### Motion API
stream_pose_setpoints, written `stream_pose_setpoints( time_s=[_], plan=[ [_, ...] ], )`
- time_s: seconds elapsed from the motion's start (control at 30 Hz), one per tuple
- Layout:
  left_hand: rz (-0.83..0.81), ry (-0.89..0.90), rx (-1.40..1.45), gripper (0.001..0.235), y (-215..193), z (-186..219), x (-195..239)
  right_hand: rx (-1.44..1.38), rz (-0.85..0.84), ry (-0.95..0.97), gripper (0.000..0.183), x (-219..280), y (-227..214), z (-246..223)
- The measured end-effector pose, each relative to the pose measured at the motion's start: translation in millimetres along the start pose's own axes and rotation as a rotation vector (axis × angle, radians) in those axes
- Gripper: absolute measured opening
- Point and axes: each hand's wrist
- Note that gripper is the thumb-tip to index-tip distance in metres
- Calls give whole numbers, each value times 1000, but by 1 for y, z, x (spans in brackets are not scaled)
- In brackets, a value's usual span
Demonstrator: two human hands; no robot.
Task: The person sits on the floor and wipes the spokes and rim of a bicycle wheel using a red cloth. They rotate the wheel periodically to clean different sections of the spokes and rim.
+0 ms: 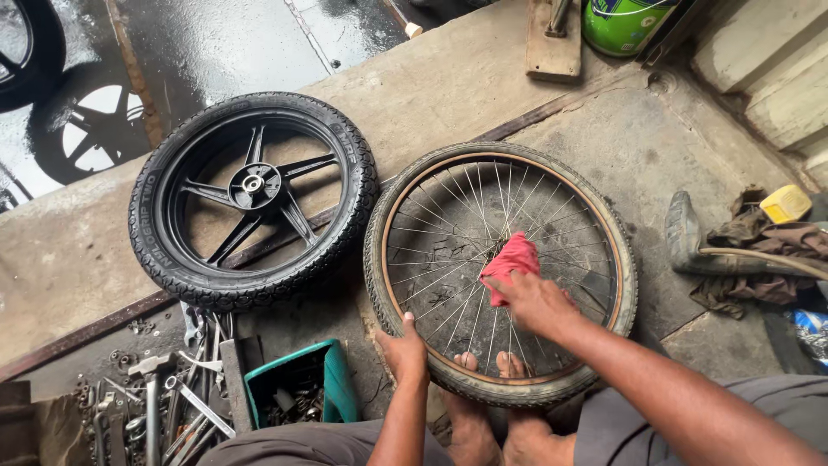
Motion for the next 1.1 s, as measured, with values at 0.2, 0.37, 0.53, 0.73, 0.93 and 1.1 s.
stream_pose_setpoints(
  time_s=[0.2,0.37,0.53,0.73,0.93,1.1],
  plan=[
    [-46,-42,-70,89,-4,0,2,7,67,196,71,-15,-3,-3],
    [-42,-15,-23,88,-8,17,11,82,-108,76,77,-7,-5,-26],
    [-56,28,-43,79,-11,20,14,-215,-106,184,73,-40,-18,7],
    [-20,45,-138,82,0,19,7,-60,-134,327,70,-66,-1,-19],
    [-19,75,-104,85,-6,16,14,-177,-341,309,85,-56,-22,-28],
    [-50,36,-89,81,-9,24,19,-41,-283,392,76,-50,-20,-4]
  ],
)
Point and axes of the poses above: each hand's wrist, its own x-axis away from the middle knuckle, its own y-axis out of the palm, z = x × y, and after that the axes turned 5 degrees about x, right-handed
